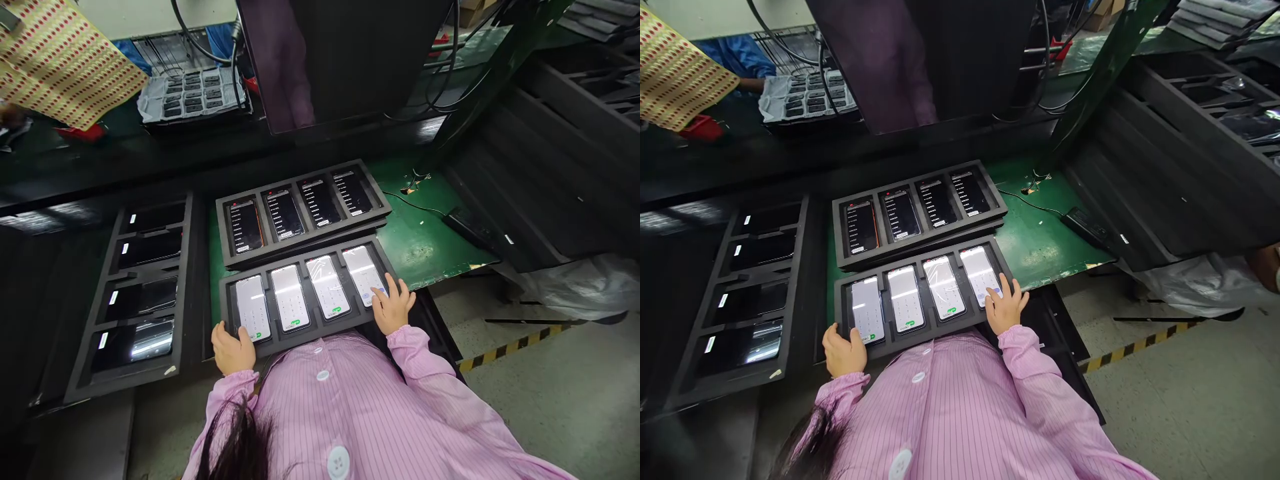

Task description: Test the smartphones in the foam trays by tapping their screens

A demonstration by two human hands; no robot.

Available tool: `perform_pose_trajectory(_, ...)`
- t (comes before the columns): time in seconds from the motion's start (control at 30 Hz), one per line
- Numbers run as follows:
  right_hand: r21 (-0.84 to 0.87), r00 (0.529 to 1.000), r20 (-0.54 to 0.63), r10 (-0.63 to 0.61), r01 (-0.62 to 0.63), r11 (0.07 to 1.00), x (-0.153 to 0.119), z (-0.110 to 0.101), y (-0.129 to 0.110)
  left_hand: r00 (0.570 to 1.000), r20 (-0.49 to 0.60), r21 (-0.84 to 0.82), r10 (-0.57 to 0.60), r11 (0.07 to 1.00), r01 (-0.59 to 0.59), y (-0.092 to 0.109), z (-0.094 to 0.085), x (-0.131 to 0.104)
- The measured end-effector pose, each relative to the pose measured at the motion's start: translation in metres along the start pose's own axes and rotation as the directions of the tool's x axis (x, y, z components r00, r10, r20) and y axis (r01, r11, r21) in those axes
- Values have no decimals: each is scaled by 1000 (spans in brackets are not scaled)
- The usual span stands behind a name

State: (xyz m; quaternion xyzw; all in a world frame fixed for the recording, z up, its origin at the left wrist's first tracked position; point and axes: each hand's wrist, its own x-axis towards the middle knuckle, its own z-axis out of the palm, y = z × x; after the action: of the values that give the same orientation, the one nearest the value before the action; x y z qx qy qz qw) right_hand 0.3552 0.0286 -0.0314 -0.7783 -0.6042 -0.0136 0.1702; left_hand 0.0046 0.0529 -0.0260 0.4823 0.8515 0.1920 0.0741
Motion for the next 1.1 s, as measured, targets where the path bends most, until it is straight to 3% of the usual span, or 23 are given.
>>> perform_pose_trajectory(0.23,20,992,75,-103,102,995,-1,-2,-11,1000,11,2,5,1000,-5,2,-3,0)
perform_pose_trajectory(0.43,23,990,-118,79,-77,997,-3,3,2,999,-23,-11,37,999,-37,-4,2,0)
perform_pose_trajectory(0.57,13,977,-143,158,-158,987,-4,4,13,999,-19,5,29,1000,-29,-6,5,1)
perform_pose_trajectory(0.8,66,997,40,-63,60,996,-8,-3,1,1000,-8,7,15,1000,-15,-5,3,1)
perform_pose_trajectory(1.0,52,991,-88,104,-99,994,-7,1,8,1000,-10,8,13,1000,-13,-4,4,1)
perform_pose_trajectory(1.1,64,997,-62,46,-42,997,-7,1,6,1000,-19,8,19,1000,-19,-5,4,1)
